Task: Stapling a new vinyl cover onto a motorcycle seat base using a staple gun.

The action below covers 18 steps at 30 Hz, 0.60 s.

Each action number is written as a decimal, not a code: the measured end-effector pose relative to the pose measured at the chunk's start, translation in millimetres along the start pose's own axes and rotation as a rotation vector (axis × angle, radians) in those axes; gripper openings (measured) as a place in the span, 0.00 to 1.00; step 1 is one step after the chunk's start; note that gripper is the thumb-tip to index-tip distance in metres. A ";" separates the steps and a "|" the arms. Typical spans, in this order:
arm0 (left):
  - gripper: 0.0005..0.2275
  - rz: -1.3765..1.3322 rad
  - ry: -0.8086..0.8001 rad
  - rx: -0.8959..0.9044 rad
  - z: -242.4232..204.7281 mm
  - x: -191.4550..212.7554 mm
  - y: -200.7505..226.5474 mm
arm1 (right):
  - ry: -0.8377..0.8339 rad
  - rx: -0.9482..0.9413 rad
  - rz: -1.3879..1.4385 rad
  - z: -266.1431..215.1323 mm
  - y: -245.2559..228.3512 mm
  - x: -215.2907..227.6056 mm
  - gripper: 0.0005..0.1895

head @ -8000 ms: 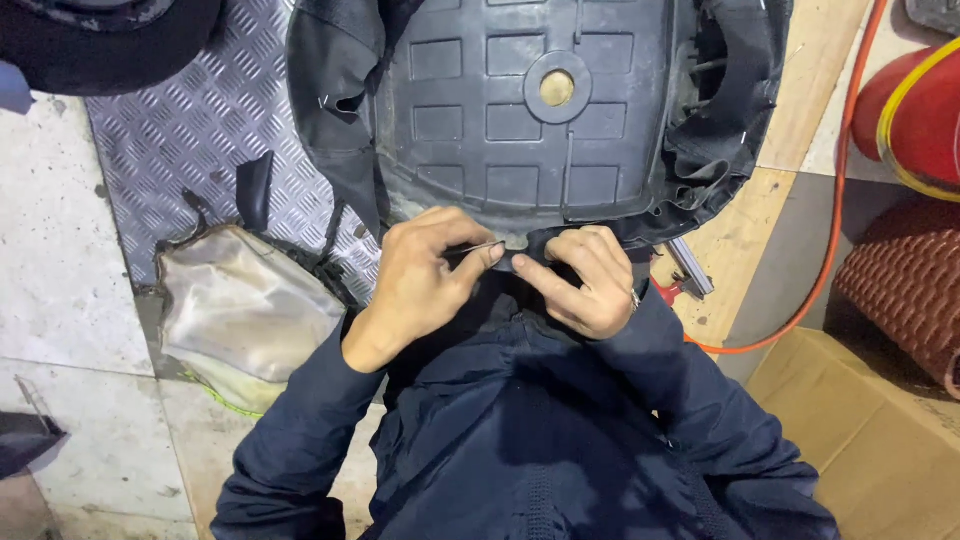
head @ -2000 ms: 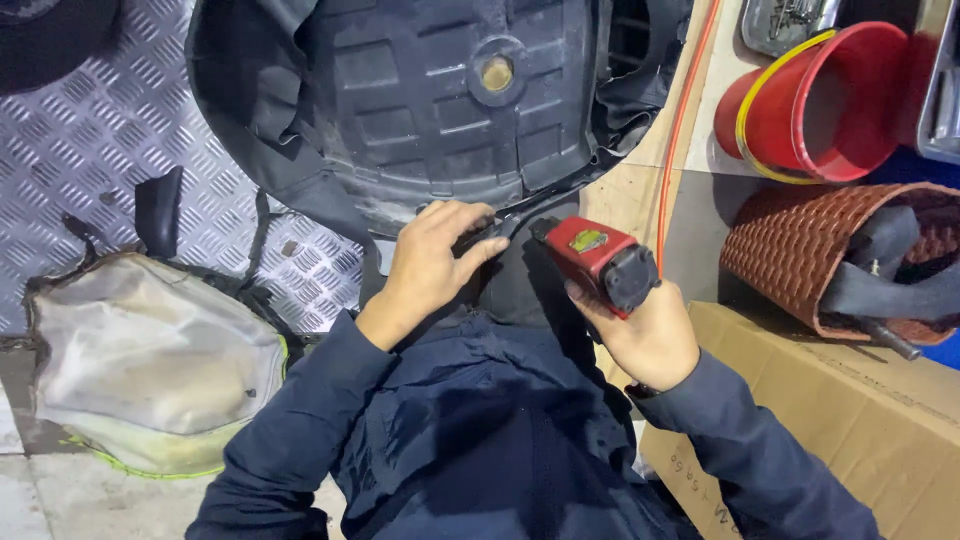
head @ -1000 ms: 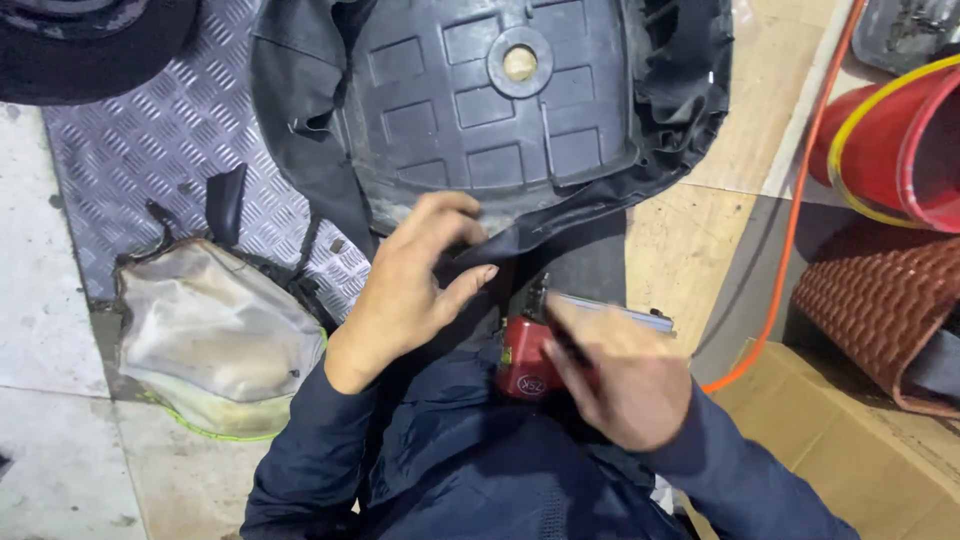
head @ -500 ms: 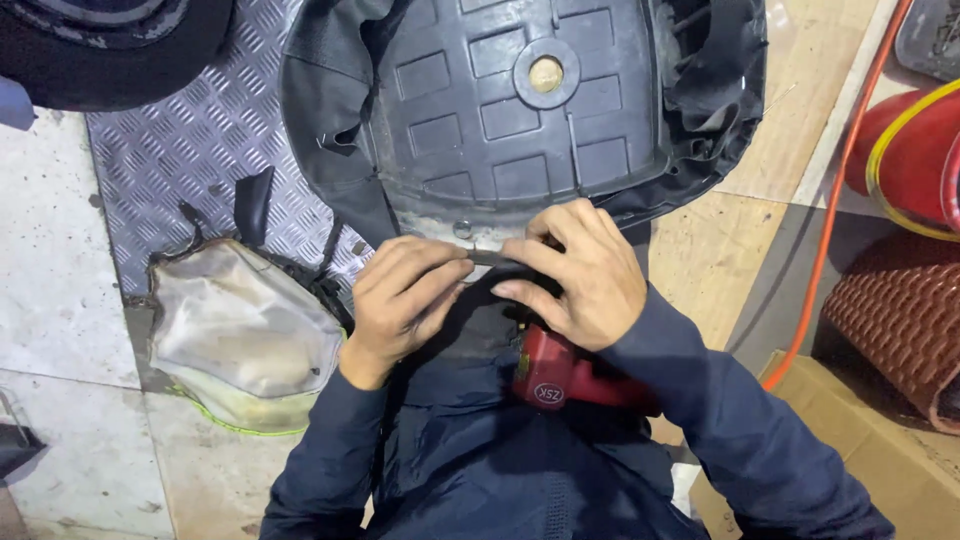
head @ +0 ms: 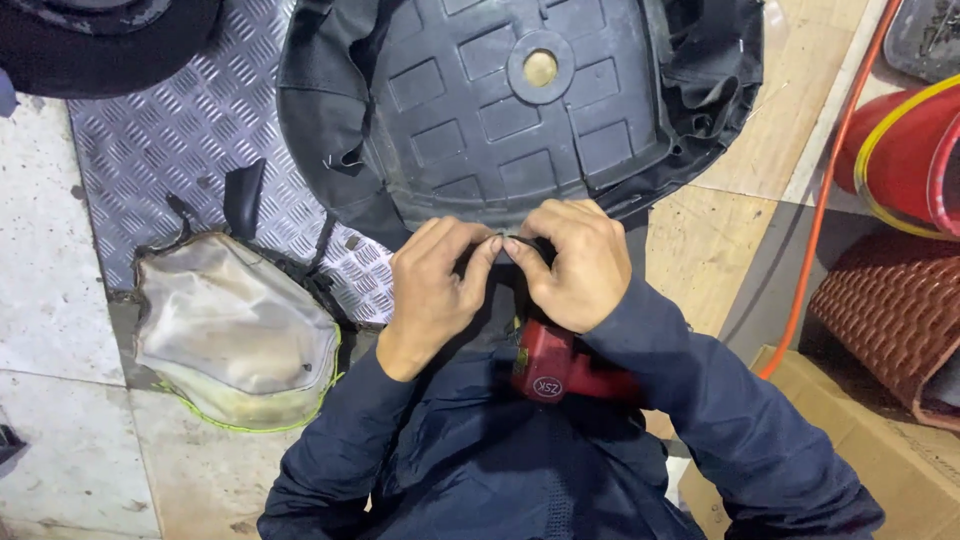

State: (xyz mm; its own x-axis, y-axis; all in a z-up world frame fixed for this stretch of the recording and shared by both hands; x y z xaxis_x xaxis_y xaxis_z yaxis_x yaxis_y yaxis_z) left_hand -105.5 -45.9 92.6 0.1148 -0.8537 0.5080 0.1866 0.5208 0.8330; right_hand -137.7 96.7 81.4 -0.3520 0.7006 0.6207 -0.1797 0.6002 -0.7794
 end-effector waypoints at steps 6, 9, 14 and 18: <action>0.05 0.355 0.217 -0.465 -64.3 -7.1 17.1 | -0.110 -0.138 -0.111 0.7 9.5 -9.3 0.08; 0.05 0.304 0.305 -0.547 -53.9 -16.2 28.6 | -0.166 -0.159 -0.174 5.4 14.9 -13.3 0.10; 0.04 0.339 0.377 -0.633 -53.2 -20.7 32.8 | -0.191 -0.228 -0.205 11.6 26.6 -17.1 0.10; 0.06 0.331 0.382 -0.664 -49.8 -20.7 33.5 | -0.278 -0.192 -0.140 21.4 28.2 -18.0 0.07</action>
Point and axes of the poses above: each hand's wrist, its own z-axis towards the middle knuckle, its own x-axis out of the back of the hand, y = z × x, the point moved 8 cm from there along z, towards the middle knuckle, and after that the axes turned 3 degrees about -x, right-handed, at the moved point
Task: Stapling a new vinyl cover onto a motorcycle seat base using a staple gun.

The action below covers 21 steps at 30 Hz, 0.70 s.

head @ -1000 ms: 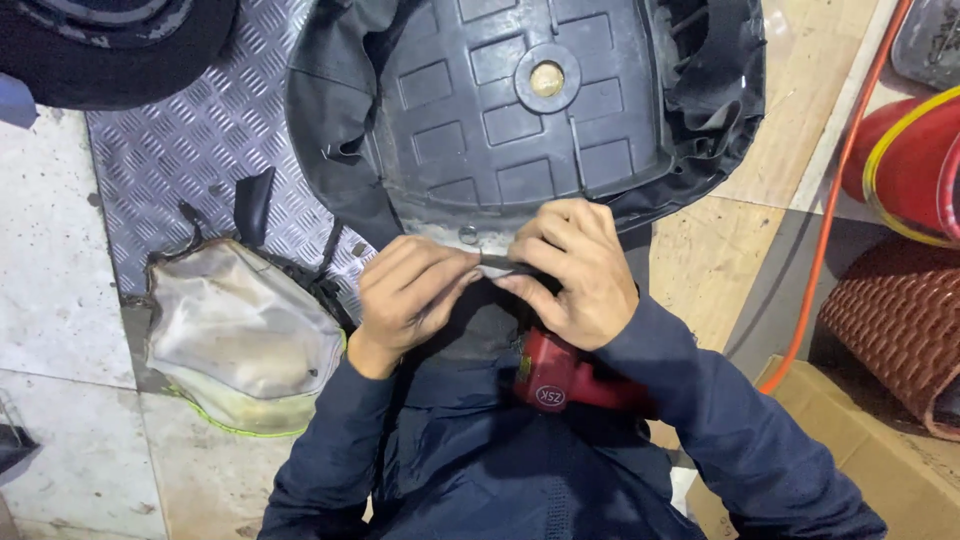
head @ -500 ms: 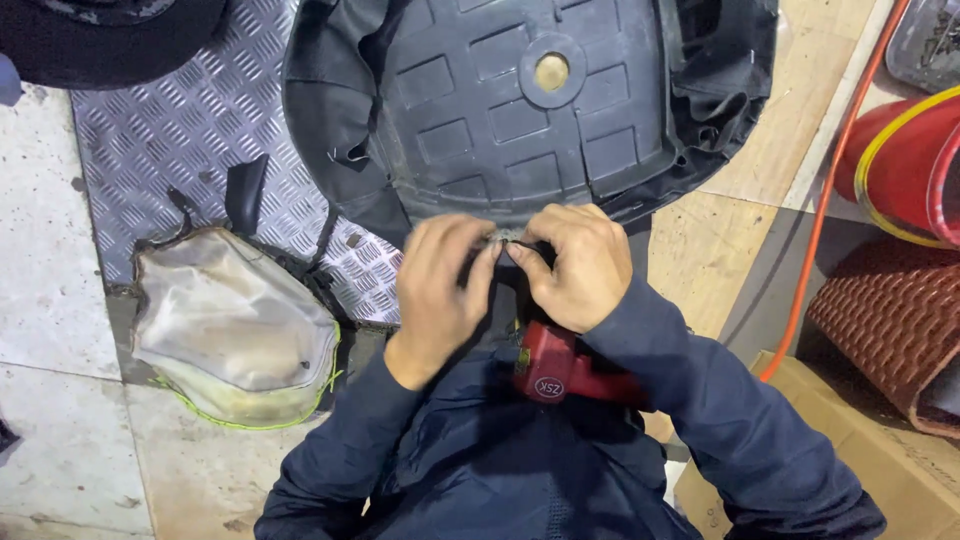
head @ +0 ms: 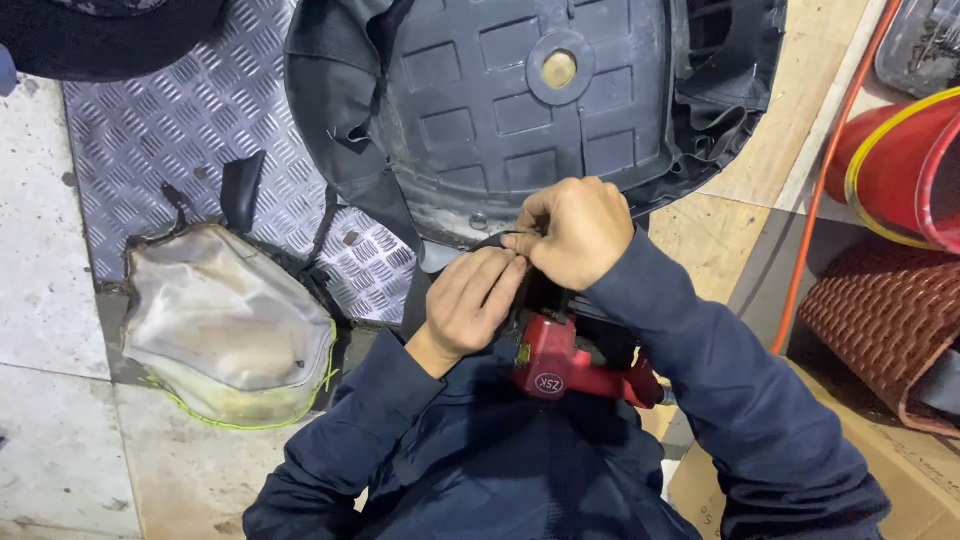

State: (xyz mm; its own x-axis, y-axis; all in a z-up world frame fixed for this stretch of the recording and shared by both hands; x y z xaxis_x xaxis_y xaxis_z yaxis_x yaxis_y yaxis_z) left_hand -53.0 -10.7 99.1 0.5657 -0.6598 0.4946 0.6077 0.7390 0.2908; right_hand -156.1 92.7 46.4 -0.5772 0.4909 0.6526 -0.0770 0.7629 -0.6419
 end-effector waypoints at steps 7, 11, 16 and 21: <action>0.05 -0.010 -0.021 0.006 -9.3 -6.3 0.4 | -0.154 -0.079 -0.044 22.2 14.7 -16.1 0.04; 0.02 0.017 -0.051 -0.012 -8.2 -10.3 5.6 | -0.162 -0.104 -0.025 49.8 37.8 -25.7 0.10; 0.05 -0.016 -0.068 0.022 -6.3 -17.4 -1.6 | -0.063 0.087 0.273 20.2 -2.6 32.9 0.08; 0.14 -0.096 -0.064 0.051 -10.3 -15.7 -8.3 | 0.365 0.931 -0.167 -79.9 -26.8 48.1 0.27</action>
Point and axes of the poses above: each hand's wrist, its own z-axis towards the middle knuckle, its own x-axis out of the back of the hand, y = z × x, the point moved 8 cm from there along z, towards the middle knuckle, and after that the axes turned 3 degrees about -x, right-handed, at the moved point
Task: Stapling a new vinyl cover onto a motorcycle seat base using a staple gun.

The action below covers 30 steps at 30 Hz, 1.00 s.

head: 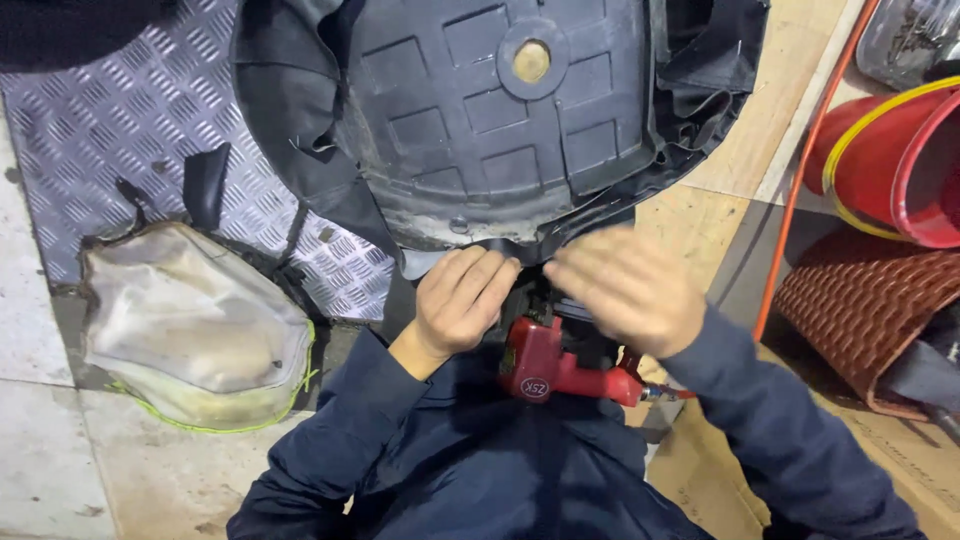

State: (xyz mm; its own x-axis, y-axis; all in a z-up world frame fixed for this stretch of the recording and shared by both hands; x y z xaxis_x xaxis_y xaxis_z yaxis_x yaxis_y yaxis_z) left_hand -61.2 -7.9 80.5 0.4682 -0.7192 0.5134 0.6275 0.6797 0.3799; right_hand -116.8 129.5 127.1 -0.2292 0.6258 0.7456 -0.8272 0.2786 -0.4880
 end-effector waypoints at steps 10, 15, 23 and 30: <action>0.12 -0.001 -0.037 0.070 0.5 -1.6 -3.3 | 0.234 0.160 -0.144 -1.5 -9.0 -21.0 0.08; 0.15 -0.011 -0.014 0.021 2.9 -0.6 -3.5 | 0.292 0.089 -0.056 0.7 0.1 -25.6 0.13; 0.14 -0.020 0.046 -0.021 8.3 -3.3 -4.8 | 0.286 -0.152 0.053 -6.3 19.1 -27.3 0.08; 0.14 -0.038 0.016 -0.018 23.9 -5.2 -0.6 | 0.289 -0.225 0.140 -7.5 28.8 -20.6 0.02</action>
Point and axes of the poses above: each hand's wrist, its own z-axis towards the middle knuckle, its own x-axis out of the back of the hand, y = z × x, the point moved 8 cm from there along z, towards the middle knuckle, and after that the axes turned 3 degrees about -x, right-handed, at the moved point
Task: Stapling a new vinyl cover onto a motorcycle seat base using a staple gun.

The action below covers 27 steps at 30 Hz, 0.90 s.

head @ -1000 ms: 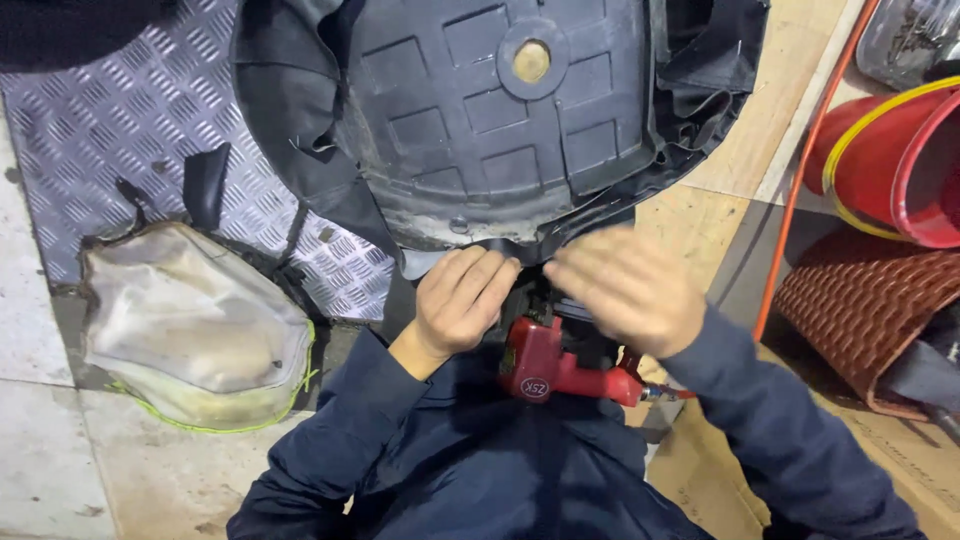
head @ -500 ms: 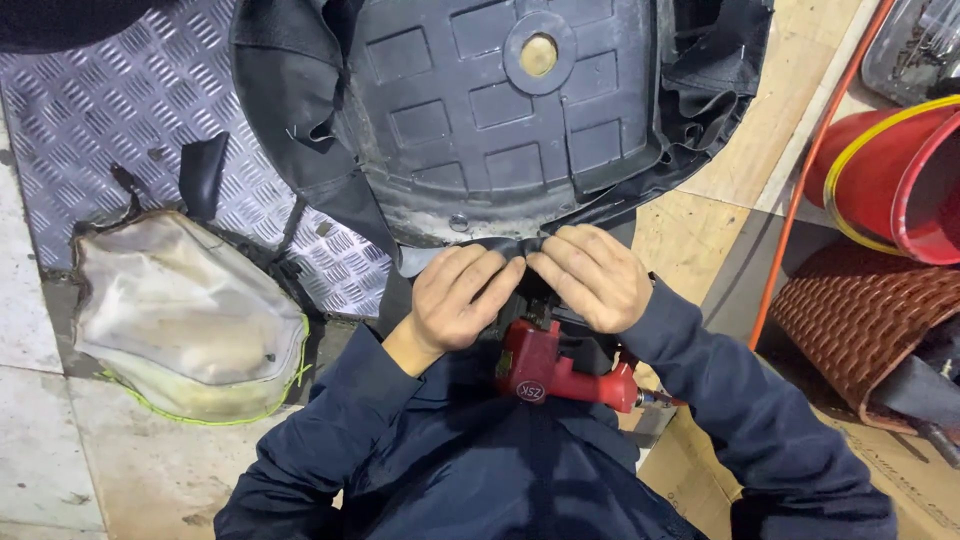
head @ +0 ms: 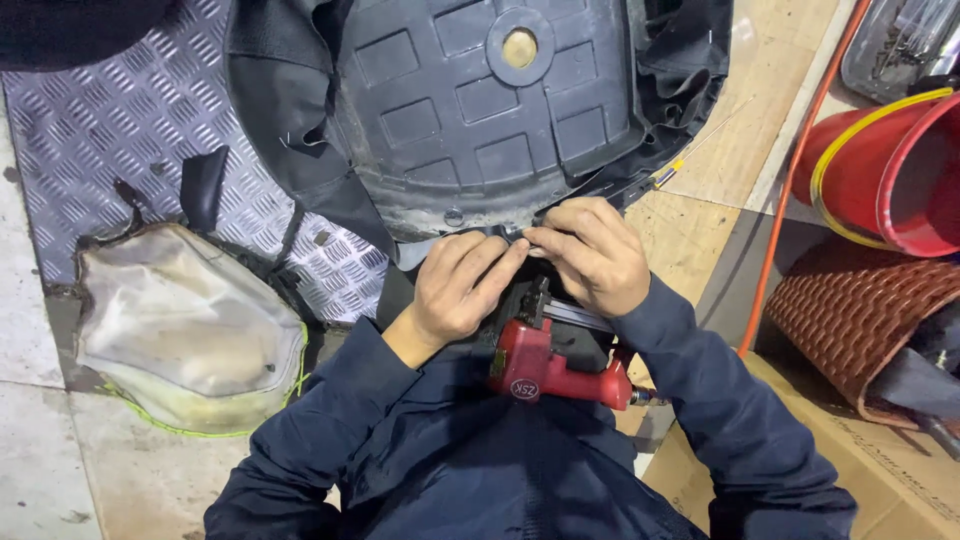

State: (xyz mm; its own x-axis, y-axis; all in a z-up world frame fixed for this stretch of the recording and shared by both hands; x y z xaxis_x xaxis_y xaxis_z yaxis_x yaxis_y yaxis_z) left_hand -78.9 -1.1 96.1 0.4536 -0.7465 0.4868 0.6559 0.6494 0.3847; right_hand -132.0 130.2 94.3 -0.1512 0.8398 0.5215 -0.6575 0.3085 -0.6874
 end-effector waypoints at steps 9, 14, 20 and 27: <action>0.12 -0.077 -0.016 0.000 -0.1 -7.3 -6.0 | -0.016 -0.099 0.035 -5.5 18.4 7.7 0.04; 0.16 -0.206 -0.109 0.007 1.2 -12.8 -9.2 | -0.069 -0.200 0.040 -14.8 31.9 4.7 0.06; 0.18 -0.331 -0.239 0.032 6.8 -21.1 -11.5 | -0.117 -0.251 -0.078 -17.5 19.3 10.9 0.11; 0.14 -0.293 -0.482 0.109 -4.0 -30.8 -6.1 | -0.358 -0.649 -0.109 -104.2 -68.5 27.8 0.26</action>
State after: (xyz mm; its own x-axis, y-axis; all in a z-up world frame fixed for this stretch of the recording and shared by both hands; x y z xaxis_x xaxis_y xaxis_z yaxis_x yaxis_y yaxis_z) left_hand -94.5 17.3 75.6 -0.0807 -0.7640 0.6402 0.6352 0.4556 0.6237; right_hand -14.2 178.9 103.2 -0.4141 0.6270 0.6598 -0.1317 0.6760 -0.7250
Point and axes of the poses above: each hand's wrist, its own z-axis towards the middle knuckle, its own x-axis out of the back of the hand, y = z × x, the point moved 8 cm from there along z, towards the middle knuckle, and after that the axes turned 3 degrees about -x, right-handed, at the moved point
